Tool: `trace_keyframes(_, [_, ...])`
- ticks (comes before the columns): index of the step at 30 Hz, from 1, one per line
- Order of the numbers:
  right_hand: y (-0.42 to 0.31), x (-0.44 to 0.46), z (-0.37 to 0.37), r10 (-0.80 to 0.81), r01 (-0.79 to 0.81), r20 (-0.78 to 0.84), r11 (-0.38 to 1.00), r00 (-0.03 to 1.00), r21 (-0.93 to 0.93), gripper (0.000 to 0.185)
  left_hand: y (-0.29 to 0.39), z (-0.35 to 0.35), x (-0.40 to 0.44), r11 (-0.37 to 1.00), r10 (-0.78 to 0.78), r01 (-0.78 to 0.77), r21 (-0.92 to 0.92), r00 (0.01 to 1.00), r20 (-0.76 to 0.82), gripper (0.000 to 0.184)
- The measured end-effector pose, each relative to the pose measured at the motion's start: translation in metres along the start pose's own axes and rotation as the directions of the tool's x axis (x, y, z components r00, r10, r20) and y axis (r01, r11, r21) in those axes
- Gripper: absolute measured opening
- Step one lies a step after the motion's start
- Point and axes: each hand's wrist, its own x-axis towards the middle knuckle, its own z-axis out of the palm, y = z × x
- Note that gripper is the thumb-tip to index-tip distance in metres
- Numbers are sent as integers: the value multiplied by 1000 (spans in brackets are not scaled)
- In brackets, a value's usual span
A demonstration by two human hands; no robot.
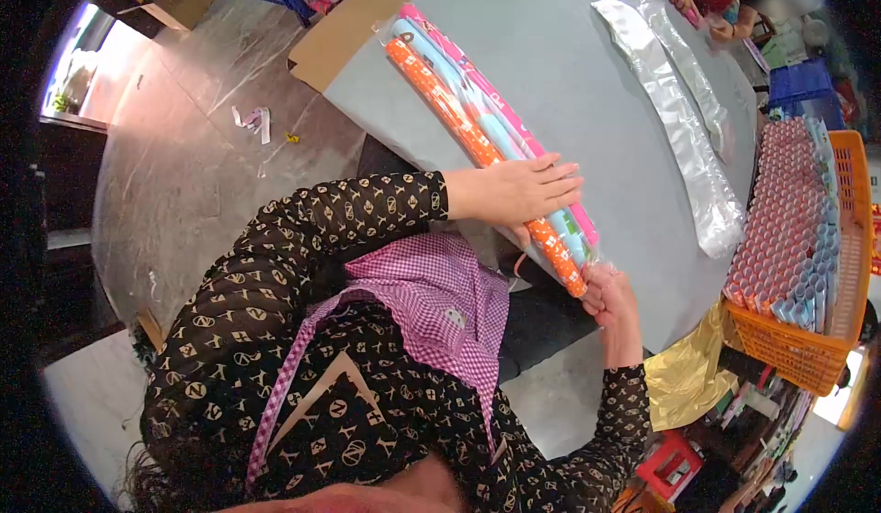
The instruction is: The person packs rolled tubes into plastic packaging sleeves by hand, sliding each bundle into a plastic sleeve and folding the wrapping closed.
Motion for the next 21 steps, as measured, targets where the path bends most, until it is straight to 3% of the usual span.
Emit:
trace_keyframes(4, [-11,7,-8,193,-196,79,980,978,43,16,0,-1,0,1000,7,-7,18,1000,-5,101])
trace_keyframes(10, [-19,13,-14,249,-293,287,949,925,119,16,-1,1,0,1000,7,-7,15,1000,-8,102])
trace_keyframes(17, [-16,23,-15,267,-333,320,927,909,172,20,2,6,2,1000,8,-8,13,1000,18,101])
trace_keyframes(21, [-16,19,-11,219,-259,268,958,938,124,23,2,6,3,1000,10,-10,1,1000,-3,101])
